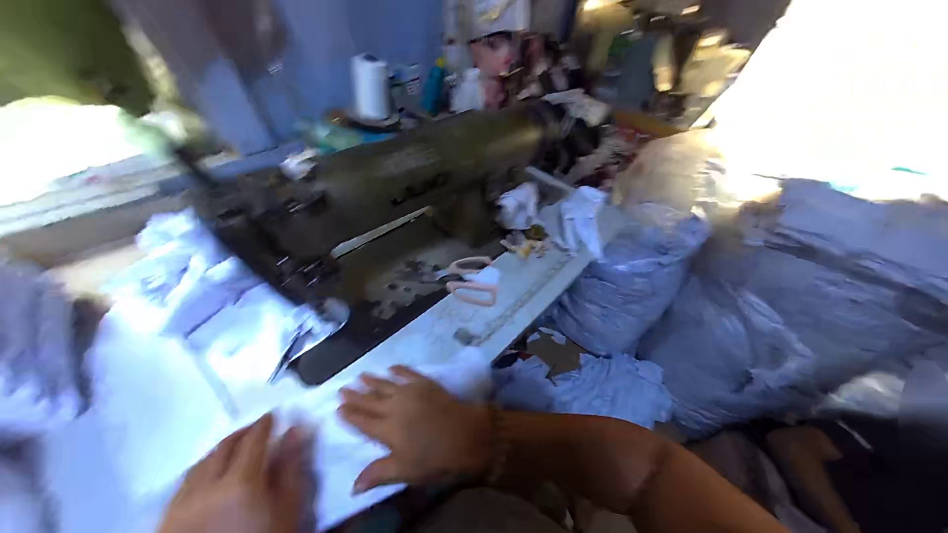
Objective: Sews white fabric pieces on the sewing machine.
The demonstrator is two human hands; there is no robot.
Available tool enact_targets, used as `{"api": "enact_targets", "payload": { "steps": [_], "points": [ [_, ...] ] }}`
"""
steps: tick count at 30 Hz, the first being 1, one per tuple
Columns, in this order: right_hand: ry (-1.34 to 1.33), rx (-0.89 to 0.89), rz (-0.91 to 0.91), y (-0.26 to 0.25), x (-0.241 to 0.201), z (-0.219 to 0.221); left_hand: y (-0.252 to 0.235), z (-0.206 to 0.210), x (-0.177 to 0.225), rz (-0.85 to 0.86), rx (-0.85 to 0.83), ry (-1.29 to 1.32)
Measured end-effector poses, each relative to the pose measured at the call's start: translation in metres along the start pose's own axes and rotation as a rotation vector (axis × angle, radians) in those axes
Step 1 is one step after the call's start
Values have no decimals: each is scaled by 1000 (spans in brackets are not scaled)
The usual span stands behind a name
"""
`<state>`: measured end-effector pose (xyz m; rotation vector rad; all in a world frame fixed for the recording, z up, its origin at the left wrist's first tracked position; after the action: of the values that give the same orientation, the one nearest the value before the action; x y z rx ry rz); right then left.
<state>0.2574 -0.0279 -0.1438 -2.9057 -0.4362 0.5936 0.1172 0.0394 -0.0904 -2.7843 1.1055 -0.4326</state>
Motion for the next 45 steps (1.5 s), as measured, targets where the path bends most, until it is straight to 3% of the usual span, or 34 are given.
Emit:
{"api": "enact_targets", "payload": {
  "steps": [4,7,11,18,22,26,33,45],
  "points": [
    [268,101,68,31,-23,-13,-30,52,32,124,-106,23],
    [173,113,40,30,-17,-19,-43,76,43,210,-216,71],
    [-100,83,48,7,28,-34,-57,81,27,311,-190,188],
    [-172,75,189,-74,89,-39,-72,81,5,383,-296,150],
    [-200,43,177,-98,113,-22,-81,79,-5,440,-246,168],
    [-285,60,160,-97,119,-21,-82,72,-6,421,-147,199],
    [-275,85,280,-107,122,-23,-90,77,-7,256,-221,13],
    [-293,77,374,-116,126,-22,-95,79,-4,190,-249,-81]
  ]
}}
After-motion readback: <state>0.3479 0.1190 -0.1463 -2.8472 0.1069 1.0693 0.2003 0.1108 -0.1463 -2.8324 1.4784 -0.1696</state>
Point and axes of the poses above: each hand's wrist, its own y-axis away from the middle knuckle, its own z-axis out of the palm, x = y × z, the point moved 7 cm from there along -y, towards the middle knuckle, and after that the axes turned 7 degrees about -x, right-handed, at the moved point
